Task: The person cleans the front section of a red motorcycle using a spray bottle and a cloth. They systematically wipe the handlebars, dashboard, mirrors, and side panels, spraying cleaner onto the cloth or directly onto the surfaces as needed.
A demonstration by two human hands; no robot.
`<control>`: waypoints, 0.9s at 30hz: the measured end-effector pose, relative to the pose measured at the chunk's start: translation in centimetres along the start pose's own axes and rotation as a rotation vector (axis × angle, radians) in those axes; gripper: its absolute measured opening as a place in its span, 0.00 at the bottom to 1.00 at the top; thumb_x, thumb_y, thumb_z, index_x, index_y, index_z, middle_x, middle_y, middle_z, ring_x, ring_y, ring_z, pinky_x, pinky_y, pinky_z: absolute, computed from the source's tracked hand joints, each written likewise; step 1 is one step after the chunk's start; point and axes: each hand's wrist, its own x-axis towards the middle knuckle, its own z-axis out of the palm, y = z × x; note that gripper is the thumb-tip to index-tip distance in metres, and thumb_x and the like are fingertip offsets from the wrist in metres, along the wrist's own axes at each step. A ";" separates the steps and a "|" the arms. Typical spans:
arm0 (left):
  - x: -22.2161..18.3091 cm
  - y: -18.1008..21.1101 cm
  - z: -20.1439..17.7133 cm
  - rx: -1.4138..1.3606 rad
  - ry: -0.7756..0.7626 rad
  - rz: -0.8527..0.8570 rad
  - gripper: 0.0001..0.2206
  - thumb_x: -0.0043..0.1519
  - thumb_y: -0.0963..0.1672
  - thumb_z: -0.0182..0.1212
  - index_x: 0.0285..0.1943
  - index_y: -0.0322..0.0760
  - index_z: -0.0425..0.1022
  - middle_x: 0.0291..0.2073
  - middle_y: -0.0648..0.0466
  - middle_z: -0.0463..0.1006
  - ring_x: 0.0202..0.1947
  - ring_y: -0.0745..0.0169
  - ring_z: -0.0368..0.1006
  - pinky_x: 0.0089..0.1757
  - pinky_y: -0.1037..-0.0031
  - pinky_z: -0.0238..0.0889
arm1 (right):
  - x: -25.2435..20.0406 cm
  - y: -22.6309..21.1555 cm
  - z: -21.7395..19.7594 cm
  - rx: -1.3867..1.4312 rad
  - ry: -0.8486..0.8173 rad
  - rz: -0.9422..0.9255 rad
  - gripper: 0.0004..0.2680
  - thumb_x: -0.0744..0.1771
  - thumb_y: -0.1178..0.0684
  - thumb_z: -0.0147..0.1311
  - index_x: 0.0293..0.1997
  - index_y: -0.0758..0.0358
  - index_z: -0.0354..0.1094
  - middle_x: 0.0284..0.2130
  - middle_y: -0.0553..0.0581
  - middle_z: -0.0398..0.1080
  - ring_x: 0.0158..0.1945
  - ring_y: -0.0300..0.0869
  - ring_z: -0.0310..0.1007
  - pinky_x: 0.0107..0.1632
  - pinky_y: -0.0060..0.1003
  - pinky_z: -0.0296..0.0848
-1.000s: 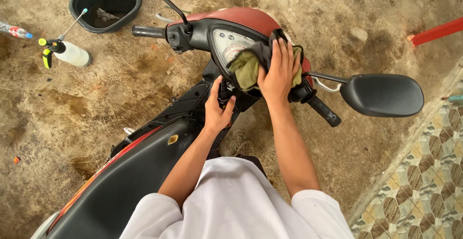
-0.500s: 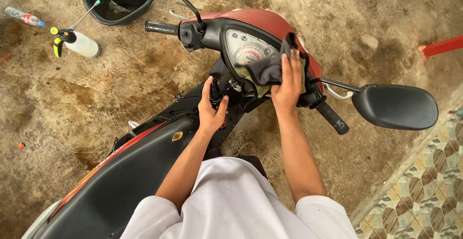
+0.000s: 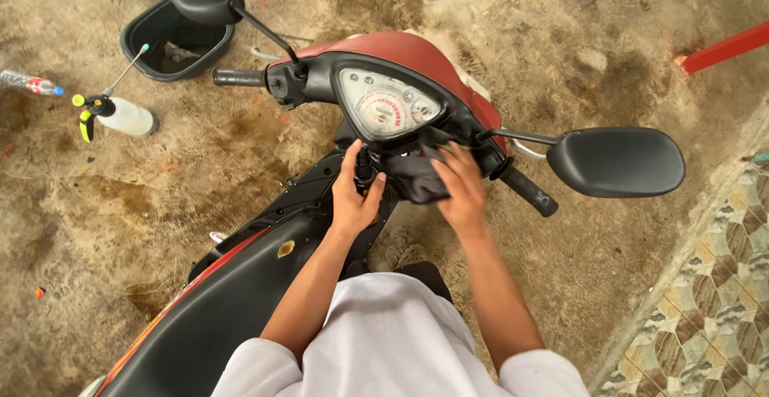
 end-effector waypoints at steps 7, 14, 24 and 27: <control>0.8 1.8 3.4 -0.019 -0.169 -0.010 0.30 0.64 0.40 0.64 0.76 0.31 0.58 0.50 0.43 0.79 0.47 0.55 0.78 0.51 0.69 0.69 | -3.9 5.8 -7.6 -0.071 0.172 0.247 0.15 0.69 0.62 0.57 0.65 0.63 0.66 0.61 0.69 0.70 0.68 0.59 0.69 0.66 0.50 0.71; 0.7 2.6 6.9 0.022 -0.147 0.013 0.29 0.65 0.40 0.64 0.76 0.31 0.58 0.49 0.44 0.79 0.48 0.56 0.77 0.51 0.70 0.69 | 4.9 9.0 -7.6 0.199 -0.167 0.334 0.26 0.64 0.70 0.50 0.72 0.65 0.55 0.61 0.72 0.68 0.64 0.56 0.70 0.65 0.46 0.70; -3.0 3.9 14.3 0.166 -0.004 0.074 0.29 0.61 0.40 0.68 0.72 0.31 0.62 0.47 0.44 0.79 0.45 0.50 0.78 0.50 0.67 0.70 | 5.6 13.6 -16.2 0.779 -0.684 0.713 0.21 0.66 0.59 0.56 0.68 0.67 0.62 0.53 0.66 0.74 0.49 0.50 0.78 0.53 0.43 0.77; -4.5 4.9 16.0 0.210 -0.012 0.052 0.29 0.59 0.41 0.69 0.70 0.32 0.63 0.45 0.42 0.78 0.43 0.45 0.78 0.47 0.65 0.71 | 5.6 15.0 -16.4 0.952 -0.601 0.731 0.20 0.66 0.55 0.57 0.66 0.69 0.65 0.50 0.66 0.76 0.46 0.49 0.79 0.51 0.42 0.78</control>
